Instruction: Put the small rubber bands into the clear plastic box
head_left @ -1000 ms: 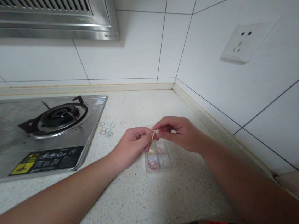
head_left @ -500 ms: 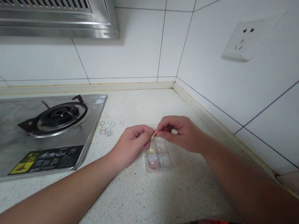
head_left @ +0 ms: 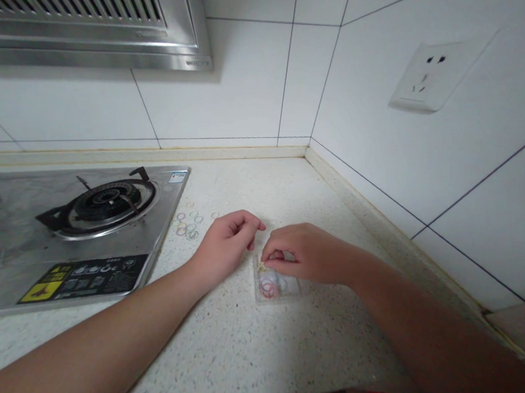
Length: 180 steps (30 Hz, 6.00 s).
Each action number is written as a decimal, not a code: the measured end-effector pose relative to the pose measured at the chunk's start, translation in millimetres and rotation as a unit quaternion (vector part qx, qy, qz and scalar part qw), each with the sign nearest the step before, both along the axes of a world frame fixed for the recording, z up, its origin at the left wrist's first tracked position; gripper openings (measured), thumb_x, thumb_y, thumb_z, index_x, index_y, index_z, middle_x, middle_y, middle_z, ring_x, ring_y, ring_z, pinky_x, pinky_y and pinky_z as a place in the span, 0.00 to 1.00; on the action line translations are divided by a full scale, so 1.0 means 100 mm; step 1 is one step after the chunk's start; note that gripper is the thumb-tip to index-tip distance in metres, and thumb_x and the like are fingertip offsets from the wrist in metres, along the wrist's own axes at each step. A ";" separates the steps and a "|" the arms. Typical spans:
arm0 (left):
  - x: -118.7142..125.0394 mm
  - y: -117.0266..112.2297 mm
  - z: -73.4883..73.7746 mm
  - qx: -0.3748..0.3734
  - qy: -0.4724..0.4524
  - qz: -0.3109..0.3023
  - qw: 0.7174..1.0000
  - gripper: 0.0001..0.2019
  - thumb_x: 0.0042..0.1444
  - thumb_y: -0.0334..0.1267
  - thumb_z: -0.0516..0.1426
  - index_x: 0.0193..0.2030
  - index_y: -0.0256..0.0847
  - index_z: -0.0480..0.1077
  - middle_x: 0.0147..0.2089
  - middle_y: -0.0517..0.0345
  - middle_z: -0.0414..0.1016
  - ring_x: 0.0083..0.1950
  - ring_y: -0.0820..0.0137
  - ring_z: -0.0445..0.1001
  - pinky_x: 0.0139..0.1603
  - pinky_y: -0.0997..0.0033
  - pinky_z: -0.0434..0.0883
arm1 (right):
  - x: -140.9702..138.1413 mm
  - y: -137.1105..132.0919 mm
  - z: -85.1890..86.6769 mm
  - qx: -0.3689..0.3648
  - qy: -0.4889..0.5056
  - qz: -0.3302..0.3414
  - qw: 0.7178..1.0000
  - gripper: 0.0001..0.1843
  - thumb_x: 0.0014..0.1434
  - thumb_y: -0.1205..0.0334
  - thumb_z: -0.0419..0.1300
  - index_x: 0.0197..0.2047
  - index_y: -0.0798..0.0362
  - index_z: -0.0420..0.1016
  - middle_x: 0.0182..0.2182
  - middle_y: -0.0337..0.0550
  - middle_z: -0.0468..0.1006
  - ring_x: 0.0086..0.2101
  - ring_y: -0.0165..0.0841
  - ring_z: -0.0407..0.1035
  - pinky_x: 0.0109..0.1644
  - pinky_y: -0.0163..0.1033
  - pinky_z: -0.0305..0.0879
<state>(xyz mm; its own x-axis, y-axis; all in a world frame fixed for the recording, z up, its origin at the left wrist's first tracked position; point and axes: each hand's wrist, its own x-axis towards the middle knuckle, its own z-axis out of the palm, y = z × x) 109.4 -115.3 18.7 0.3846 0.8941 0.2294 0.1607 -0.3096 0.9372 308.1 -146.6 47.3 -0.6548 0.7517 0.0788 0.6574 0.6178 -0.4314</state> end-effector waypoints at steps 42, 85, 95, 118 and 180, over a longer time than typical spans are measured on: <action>-1.23 0.70 0.24 0.158 0.453 0.195 0.855 0.18 0.59 0.54 0.55 0.43 0.44 0.77 0.39 0.54 0.79 0.36 0.62 0.74 0.37 0.67 0.63 | 0.45 0.32 -0.07 0.001 0.088 -0.167 0.982 0.19 0.60 0.50 0.57 0.41 0.56 0.80 0.29 0.41 0.76 0.28 0.21 0.63 0.34 0.30 0.55; -1.27 0.74 0.17 0.130 0.487 0.048 0.862 0.13 0.55 0.49 0.59 0.40 0.46 0.81 0.37 0.55 0.80 0.37 0.64 0.75 0.39 0.67 0.65 | 0.45 0.31 -0.03 -0.010 0.012 -0.163 0.986 0.18 0.61 0.50 0.55 0.42 0.52 0.80 0.35 0.42 0.79 0.34 0.25 0.69 0.39 0.32 0.58; -1.26 0.76 0.15 0.132 0.507 0.060 0.850 0.13 0.55 0.50 0.59 0.38 0.45 0.80 0.38 0.54 0.81 0.38 0.63 0.75 0.38 0.67 0.65 | 0.45 0.30 -0.04 -0.017 0.012 -0.163 0.986 0.18 0.60 0.50 0.56 0.42 0.53 0.80 0.34 0.42 0.78 0.32 0.24 0.68 0.37 0.32 0.57; -0.65 0.39 0.22 0.085 0.148 0.085 0.982 0.15 0.62 0.49 0.55 0.38 0.37 0.70 0.29 0.59 0.69 0.29 0.73 0.66 0.28 0.75 0.60 | 0.45 0.29 -0.03 -0.007 0.038 -0.159 0.987 0.19 0.61 0.50 0.55 0.42 0.54 0.80 0.31 0.42 0.77 0.30 0.22 0.66 0.35 0.30 0.56; -0.22 -0.77 0.43 0.097 -0.032 -0.056 0.993 0.09 0.60 0.46 0.61 0.33 0.46 0.74 0.30 0.53 0.72 0.32 0.66 0.68 0.35 0.64 0.66 | 0.16 0.06 0.04 -0.058 0.364 -0.101 0.924 0.15 0.56 0.54 0.65 0.34 0.59 0.74 0.23 0.36 0.68 0.24 0.17 0.58 0.27 0.24 0.55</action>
<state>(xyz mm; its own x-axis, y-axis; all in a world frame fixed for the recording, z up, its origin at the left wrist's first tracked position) 87.5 -192.1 61.6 0.4581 0.7834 0.4201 0.0579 -0.4978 0.8653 324.2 -140.2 51.0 -0.3055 0.8840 0.3537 0.2640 0.4356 -0.8605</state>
